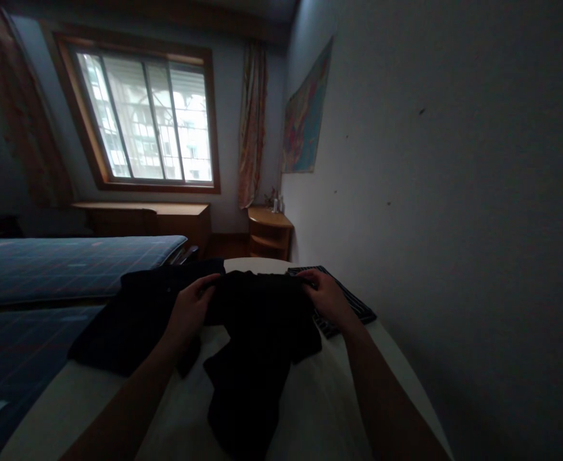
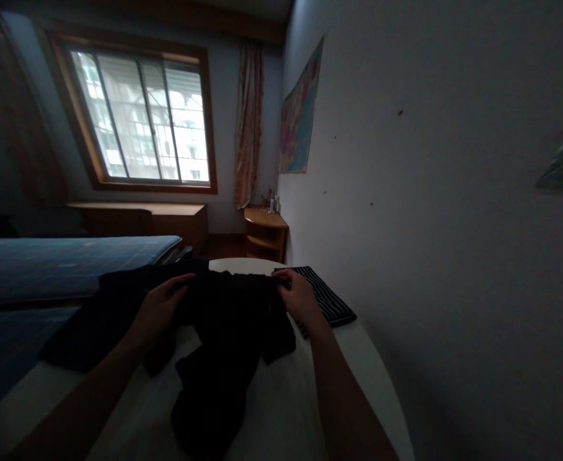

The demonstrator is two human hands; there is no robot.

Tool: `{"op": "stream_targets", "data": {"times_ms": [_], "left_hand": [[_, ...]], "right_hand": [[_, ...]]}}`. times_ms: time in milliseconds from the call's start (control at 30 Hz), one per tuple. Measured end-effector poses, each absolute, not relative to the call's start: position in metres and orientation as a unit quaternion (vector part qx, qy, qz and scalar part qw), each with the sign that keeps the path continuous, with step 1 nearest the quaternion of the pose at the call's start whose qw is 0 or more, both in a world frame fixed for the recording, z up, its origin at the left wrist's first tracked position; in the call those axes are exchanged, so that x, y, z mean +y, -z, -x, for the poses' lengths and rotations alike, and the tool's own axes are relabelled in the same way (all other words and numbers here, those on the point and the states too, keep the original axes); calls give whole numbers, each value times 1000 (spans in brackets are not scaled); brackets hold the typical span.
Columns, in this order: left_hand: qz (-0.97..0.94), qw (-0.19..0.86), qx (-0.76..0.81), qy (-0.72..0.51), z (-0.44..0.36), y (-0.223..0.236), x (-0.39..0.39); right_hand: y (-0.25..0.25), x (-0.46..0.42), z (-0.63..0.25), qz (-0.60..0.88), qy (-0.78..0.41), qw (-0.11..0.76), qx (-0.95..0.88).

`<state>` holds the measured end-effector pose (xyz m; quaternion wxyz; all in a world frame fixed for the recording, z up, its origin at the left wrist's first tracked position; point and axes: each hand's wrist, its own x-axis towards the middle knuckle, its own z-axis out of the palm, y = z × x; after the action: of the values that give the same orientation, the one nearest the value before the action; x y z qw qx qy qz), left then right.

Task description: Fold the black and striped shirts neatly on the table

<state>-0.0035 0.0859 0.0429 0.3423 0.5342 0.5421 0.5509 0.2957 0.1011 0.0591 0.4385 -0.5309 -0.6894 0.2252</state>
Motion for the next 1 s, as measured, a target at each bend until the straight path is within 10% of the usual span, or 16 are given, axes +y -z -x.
{"op": "stream_targets", "data": {"times_ms": [167, 567, 733, 1000], "left_hand": [[-593, 278, 556, -511, 10, -28, 94], [-790, 241, 511, -237, -16, 5, 76], [-764, 211, 547, -270, -17, -12, 74], [-509, 216, 616, -561, 31, -46, 97]], "right_hand": [[-44, 110, -287, 508, -240, 474, -678], [-14, 101, -283, 585, -380, 35, -716], [-18, 102, -277, 551, -377, 109, -736], [-39, 113, -276, 588, -284, 464, -599]]}}
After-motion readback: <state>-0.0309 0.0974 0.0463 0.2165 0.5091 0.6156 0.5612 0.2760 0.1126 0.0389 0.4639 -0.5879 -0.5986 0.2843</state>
